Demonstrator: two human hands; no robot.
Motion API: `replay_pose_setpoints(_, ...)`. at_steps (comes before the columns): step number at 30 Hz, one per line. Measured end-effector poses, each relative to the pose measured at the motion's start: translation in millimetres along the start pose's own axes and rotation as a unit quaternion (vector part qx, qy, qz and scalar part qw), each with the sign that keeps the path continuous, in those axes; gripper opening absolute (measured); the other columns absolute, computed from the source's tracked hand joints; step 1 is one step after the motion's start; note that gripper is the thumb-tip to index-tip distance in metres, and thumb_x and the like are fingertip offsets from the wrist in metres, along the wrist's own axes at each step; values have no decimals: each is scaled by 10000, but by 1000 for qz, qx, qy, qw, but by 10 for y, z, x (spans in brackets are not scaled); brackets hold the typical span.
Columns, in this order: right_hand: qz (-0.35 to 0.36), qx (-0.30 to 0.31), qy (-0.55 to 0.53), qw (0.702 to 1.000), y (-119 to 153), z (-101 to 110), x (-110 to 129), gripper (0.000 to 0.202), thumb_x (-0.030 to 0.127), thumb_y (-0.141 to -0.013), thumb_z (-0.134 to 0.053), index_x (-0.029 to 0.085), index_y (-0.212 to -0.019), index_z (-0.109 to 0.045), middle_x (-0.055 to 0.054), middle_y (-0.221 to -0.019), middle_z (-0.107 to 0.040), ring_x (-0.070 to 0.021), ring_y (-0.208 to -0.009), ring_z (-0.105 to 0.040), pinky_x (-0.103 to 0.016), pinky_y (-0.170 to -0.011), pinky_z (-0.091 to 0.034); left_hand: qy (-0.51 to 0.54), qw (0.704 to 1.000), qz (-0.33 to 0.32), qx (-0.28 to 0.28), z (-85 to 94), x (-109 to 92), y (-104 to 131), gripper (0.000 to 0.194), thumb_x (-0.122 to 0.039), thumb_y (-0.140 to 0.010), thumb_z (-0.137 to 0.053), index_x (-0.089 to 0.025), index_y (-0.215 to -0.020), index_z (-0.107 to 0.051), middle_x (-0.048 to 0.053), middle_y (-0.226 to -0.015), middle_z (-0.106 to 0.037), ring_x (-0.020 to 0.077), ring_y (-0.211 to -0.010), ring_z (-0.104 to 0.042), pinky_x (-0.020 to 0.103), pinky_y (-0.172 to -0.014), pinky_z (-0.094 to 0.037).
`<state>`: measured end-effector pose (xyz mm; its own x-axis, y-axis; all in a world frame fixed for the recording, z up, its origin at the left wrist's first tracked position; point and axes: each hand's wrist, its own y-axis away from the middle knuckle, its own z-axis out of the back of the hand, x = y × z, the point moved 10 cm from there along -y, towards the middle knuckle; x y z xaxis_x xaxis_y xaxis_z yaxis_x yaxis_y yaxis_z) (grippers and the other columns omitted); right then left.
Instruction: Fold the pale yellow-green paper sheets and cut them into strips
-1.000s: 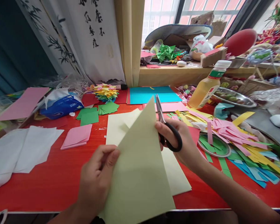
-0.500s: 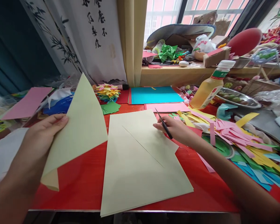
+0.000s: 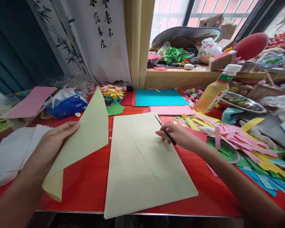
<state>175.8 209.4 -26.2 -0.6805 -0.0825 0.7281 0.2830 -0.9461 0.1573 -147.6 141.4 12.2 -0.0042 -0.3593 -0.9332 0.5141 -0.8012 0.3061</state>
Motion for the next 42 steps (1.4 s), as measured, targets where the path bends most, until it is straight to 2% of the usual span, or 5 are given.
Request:
replay_pose_setpoints(7, 20, 121, -110, 986, 154, -235, 221, 352, 512, -740, -512, 174, -819, -571, -63, -790, -643, -143, -620, -563, -252, -551, -398, 43, 996, 23, 76, -258, 76, 59, 443, -198, -647, -650, -253, -1076, -551, -39, -773, -655, 112, -593, -602, 173, -469, -474)
replay_pose_setpoints(13, -24, -98, 107, 989, 41, 338, -42, 469, 456, -707, -546, 176, -1077, -478, -77, -855, -612, -172, -646, -538, -255, -512, -344, 50, 986, -26, 159, -509, 0, 62, 479, -173, -639, -666, -234, -1095, -533, -5, -922, -652, 117, -684, -613, 185, -551, -502)
replay_pose_setpoints(23, -20, -145, 339, 929, 29, 461, -167, 223, 251, -770, -473, 158, -936, -588, -141, -958, -565, -287, -940, -487, -348, -692, -373, 39, 959, -39, 279, -1009, -25, 162, 414, -221, -730, -589, -230, -1137, -511, 12, -975, -640, 119, -737, -622, 173, -567, -500)
replay_pose_setpoints(31, 43, 82, -266, 960, 158, -118, 264, 373, 478, -804, -441, 176, -945, -609, -65, -925, -605, -169, -844, -564, -300, -740, -478, 8, 942, -79, 325, -1339, -10, 203, 400, -176, -752, -542, -192, -1148, -488, 87, -1175, -538, 166, -922, -594, 223, -703, -504)
replay_pose_setpoints(42, -10, 26, -414, 910, 64, -119, -50, 169, 311, -765, -581, 148, -783, -623, -44, -811, -620, -118, -722, -592, -210, -623, -532, -287, 843, -330, 313, -1532, -90, 334, 661, -505, -726, -516, -296, -1305, -277, 33, -1393, -236, 243, -1239, -300, 374, -951, -359)
